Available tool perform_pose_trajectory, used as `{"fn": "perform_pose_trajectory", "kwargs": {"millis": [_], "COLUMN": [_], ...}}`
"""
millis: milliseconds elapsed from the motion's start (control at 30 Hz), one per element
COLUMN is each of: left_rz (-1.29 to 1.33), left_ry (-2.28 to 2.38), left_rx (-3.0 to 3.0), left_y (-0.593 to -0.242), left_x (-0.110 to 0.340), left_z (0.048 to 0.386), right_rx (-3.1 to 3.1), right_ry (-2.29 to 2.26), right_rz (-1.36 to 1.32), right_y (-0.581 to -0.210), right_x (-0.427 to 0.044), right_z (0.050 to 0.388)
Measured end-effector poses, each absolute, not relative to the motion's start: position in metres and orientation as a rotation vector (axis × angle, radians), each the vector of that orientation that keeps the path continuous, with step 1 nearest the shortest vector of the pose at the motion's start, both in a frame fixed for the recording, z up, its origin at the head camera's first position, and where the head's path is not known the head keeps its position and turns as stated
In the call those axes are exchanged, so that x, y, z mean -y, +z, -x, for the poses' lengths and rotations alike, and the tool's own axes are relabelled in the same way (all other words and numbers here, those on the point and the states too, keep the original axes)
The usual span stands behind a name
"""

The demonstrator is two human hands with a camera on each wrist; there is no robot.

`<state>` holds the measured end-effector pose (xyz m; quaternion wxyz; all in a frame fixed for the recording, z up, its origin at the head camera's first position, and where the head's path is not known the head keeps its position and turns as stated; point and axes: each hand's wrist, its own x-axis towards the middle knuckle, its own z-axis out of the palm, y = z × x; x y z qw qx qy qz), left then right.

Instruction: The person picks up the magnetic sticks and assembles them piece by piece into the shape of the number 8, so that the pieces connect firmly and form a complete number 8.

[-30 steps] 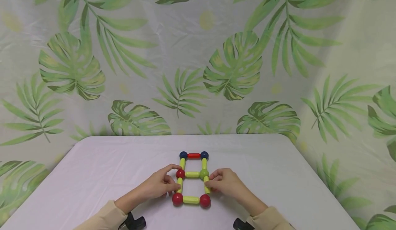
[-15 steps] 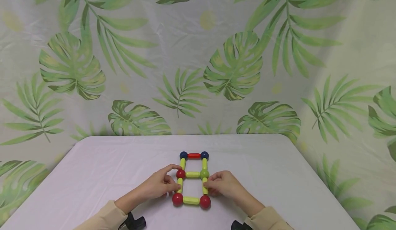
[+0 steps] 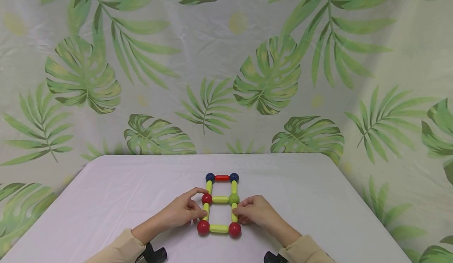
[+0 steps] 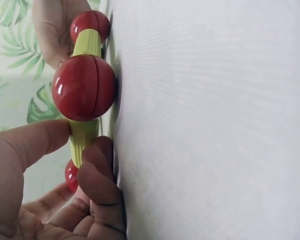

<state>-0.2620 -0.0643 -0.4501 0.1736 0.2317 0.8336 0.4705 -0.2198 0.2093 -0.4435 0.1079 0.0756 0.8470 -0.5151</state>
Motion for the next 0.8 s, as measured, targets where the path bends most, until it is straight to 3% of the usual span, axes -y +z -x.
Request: {"fn": "perform_pose_trajectory", "kwargs": {"millis": [800], "left_rz": [-0.645], "left_ry": [1.323], "left_rx": [-2.375], "left_y": [-0.4478], "left_x": [0.0645], "left_z": [0.2605], "right_rx": [-2.499], "right_ry": [-1.495], "right_rz": [-0.254], "right_y": [-0.4416], "right_x": [-0.2066], "right_z": [0.2225]}}
